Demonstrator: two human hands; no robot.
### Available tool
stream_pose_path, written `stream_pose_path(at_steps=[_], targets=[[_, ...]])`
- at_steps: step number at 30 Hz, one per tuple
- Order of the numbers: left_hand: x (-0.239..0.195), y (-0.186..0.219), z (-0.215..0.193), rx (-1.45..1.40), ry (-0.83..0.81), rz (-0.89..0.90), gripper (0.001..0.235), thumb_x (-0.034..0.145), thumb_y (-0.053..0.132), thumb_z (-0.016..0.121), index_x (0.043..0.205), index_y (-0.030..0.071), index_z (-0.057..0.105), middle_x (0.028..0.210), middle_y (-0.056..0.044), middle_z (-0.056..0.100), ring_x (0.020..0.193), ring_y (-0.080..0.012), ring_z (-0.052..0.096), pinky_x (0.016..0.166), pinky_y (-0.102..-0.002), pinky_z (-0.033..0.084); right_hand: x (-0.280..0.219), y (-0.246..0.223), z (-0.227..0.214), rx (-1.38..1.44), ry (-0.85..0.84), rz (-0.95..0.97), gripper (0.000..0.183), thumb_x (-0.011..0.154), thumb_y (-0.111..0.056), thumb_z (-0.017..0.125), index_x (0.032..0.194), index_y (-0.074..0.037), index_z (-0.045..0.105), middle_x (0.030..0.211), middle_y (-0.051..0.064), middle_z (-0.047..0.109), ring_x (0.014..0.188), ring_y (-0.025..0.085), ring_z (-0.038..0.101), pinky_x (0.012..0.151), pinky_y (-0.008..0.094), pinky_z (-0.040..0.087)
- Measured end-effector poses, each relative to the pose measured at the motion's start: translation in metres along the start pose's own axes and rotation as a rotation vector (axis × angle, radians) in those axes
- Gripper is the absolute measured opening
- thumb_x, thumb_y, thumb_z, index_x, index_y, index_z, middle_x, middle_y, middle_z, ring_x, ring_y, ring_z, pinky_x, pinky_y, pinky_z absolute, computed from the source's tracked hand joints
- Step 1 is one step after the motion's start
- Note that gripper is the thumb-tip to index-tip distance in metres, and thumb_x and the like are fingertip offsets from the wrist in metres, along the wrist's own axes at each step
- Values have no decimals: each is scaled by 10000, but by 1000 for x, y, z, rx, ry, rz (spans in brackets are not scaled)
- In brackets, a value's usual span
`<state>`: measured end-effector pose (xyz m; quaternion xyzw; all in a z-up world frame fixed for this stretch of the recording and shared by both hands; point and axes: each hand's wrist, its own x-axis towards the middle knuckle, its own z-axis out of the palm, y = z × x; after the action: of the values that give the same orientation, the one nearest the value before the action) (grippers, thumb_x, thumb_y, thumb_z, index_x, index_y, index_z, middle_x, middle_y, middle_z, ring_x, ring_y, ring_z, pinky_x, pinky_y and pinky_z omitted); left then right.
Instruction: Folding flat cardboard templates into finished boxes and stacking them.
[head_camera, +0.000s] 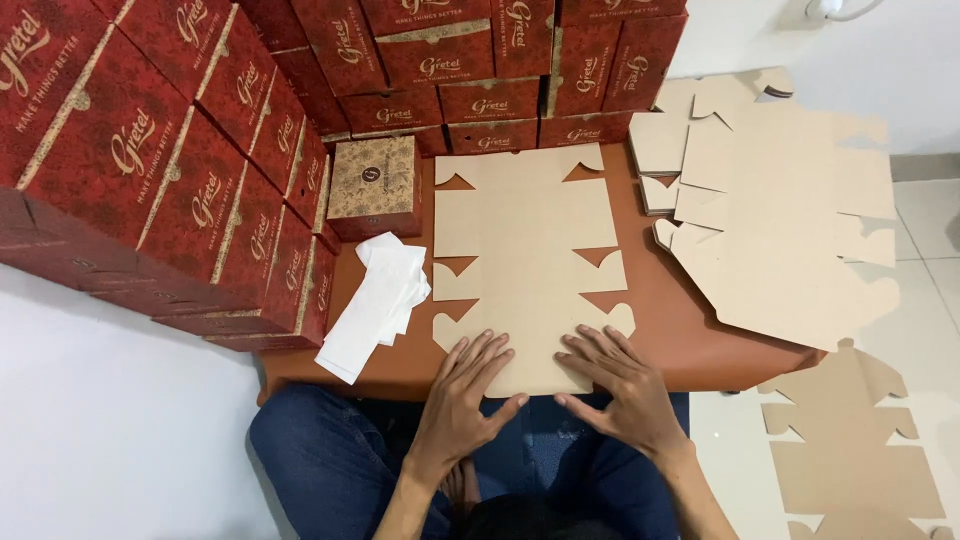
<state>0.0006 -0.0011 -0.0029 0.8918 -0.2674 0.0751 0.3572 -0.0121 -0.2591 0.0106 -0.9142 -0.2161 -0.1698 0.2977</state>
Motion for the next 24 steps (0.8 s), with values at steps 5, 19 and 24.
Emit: stream_pose_path(at_steps=[5,19,24], targets=[[13,13,0,-6,95,-97,375,864,296,808,1173,86,784,1345,-65,772,1376,-258,613,1192,-488,389,8,-7,7,28,19,148,324,792,-374,839,1038,-162,843,1334,22,785,1374,209,645,1209,428,419],[26,12,3,-72,6,-323,325,792,312,904,1054,161,786,1316,96,776,1350,-171,550,1114,-488,377,12,-10,16,-69,11,235,304,829,-430,820,974,-164,806,1413,23,748,1387,210,622,1146,431,413],[31,7,-1,42,-46,-235,467,845,548,821,1143,190,779,1359,123,741,1294,-173,571,1055,-480,359,17,-3,7,138,-47,425,375,750,-277,916,1105,-176,854,1369,-65,781,1394,259,609,1133,404,472]])
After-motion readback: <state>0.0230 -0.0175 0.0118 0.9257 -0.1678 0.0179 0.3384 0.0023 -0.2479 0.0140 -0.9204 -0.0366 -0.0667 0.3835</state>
